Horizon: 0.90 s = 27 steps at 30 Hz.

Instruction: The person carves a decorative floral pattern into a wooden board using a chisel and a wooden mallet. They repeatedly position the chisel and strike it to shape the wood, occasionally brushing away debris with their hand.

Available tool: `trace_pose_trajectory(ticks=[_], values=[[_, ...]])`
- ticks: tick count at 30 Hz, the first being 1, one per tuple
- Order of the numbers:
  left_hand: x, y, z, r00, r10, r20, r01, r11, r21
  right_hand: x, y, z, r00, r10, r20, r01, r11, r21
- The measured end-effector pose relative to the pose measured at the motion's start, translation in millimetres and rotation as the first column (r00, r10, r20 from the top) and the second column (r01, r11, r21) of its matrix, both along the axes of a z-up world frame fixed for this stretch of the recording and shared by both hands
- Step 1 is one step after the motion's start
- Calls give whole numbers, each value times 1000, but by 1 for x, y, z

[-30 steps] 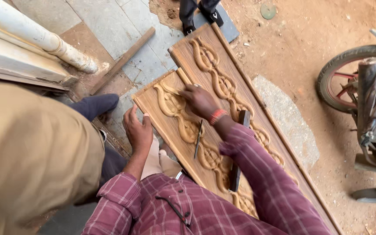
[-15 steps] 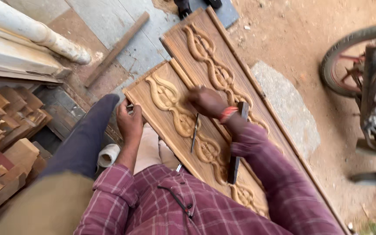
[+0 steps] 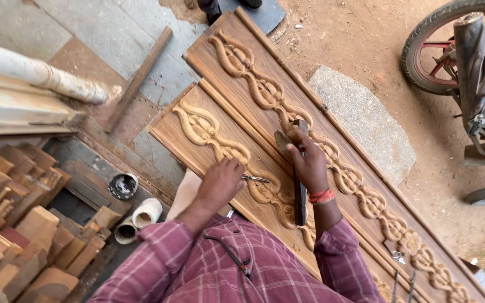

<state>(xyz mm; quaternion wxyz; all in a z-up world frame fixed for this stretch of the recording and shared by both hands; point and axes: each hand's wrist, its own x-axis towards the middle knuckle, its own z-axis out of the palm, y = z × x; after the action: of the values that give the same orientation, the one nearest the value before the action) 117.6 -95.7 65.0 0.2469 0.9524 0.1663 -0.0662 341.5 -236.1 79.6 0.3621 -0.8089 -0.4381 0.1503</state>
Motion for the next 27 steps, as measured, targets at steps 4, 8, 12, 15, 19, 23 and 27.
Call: trace_pose_trajectory(ticks=[4,8,12,15,19,23,27], values=[[-4,-6,-2,994,-102,-45,108,982,152,-11,-39,7,947,-205,247,242,962,-130],[3,-5,-5,992,-115,-43,121,968,219,-22,-68,13,918,-190,348,345,815,-465],[3,4,0,970,240,25,-237,968,-86,-47,-72,10,964,-184,190,258,818,-514],[-7,28,5,754,592,-286,-651,609,-453,-55,-74,3,949,-249,192,315,749,-583],[-26,91,8,526,801,-285,-562,76,-824,-45,-77,-19,940,-320,116,320,715,-622],[-36,154,13,411,890,-197,-485,30,-874,-30,-92,-26,558,-615,-557,375,786,-492],[-23,210,13,426,883,-197,-559,85,-825,-35,-73,-5,60,-593,-803,588,671,-451]])
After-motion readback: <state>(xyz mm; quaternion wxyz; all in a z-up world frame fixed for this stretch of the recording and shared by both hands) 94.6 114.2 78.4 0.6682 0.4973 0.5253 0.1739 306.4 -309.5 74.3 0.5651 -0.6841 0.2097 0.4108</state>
